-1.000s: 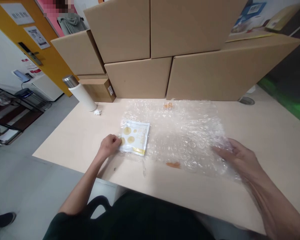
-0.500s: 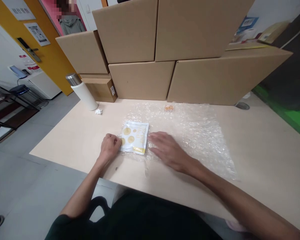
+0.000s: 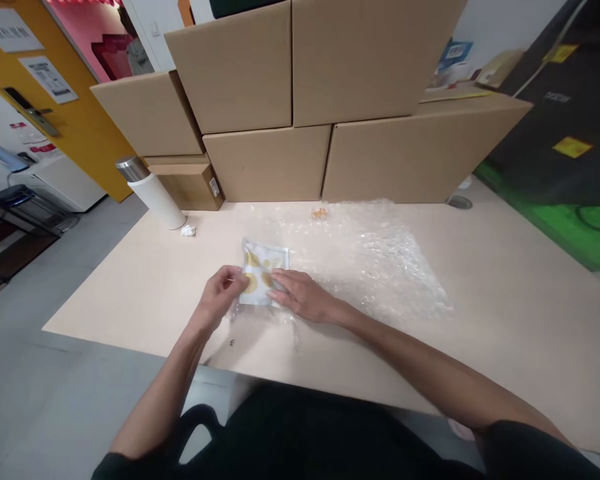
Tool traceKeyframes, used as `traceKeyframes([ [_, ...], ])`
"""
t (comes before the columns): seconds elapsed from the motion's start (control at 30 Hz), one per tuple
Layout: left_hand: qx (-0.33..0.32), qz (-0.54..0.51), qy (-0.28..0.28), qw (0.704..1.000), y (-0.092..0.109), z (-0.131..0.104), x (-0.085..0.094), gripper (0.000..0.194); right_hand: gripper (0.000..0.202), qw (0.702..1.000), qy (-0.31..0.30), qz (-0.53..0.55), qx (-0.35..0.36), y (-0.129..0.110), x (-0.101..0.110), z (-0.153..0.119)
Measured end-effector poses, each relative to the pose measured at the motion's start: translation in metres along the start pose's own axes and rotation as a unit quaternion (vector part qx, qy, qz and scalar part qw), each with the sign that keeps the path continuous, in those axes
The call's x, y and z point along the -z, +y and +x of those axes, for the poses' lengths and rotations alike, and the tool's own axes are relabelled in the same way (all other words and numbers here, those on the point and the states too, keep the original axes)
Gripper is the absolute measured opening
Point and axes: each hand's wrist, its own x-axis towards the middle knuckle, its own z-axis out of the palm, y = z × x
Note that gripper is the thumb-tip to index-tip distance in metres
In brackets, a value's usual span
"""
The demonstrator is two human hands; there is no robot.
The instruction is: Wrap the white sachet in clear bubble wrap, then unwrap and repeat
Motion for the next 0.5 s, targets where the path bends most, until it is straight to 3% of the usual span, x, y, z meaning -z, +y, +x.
traceKeyframes([
  [0.07,-0.040,0.007,-0.034,0.999,0.014,-0.008,-0.017,0.044,0.043,0.993,0.016,0.111,-0.023,0.002,0.007,-0.007],
  [0.13,-0.082,0.048,-0.074,0.993,0.023,-0.013,-0.035,0.052,0.045,0.966,0.030,0.246,-0.075,0.007,0.013,-0.015],
  [0.27,-0.186,0.208,-0.164,0.946,0.026,-0.006,-0.072,0.065,0.041,0.843,0.083,0.497,-0.186,0.021,0.023,-0.036],
  [0.33,-0.189,0.300,-0.195,0.915,0.022,-0.001,-0.089,0.063,0.036,0.794,0.115,0.546,-0.242,0.028,0.029,-0.049],
  [0.37,-0.182,0.345,-0.203,0.898,0.019,0.001,-0.096,0.061,0.033,0.783,0.127,0.549,-0.265,0.031,0.034,-0.056],
  [0.43,-0.174,0.428,-0.205,0.863,0.014,0.004,-0.111,0.058,0.030,0.792,0.142,0.516,-0.293,0.037,0.043,-0.069],
  [0.5,-0.184,0.487,-0.200,0.830,0.010,0.005,-0.123,0.056,0.029,0.840,0.184,0.414,-0.299,0.044,0.052,-0.080],
])
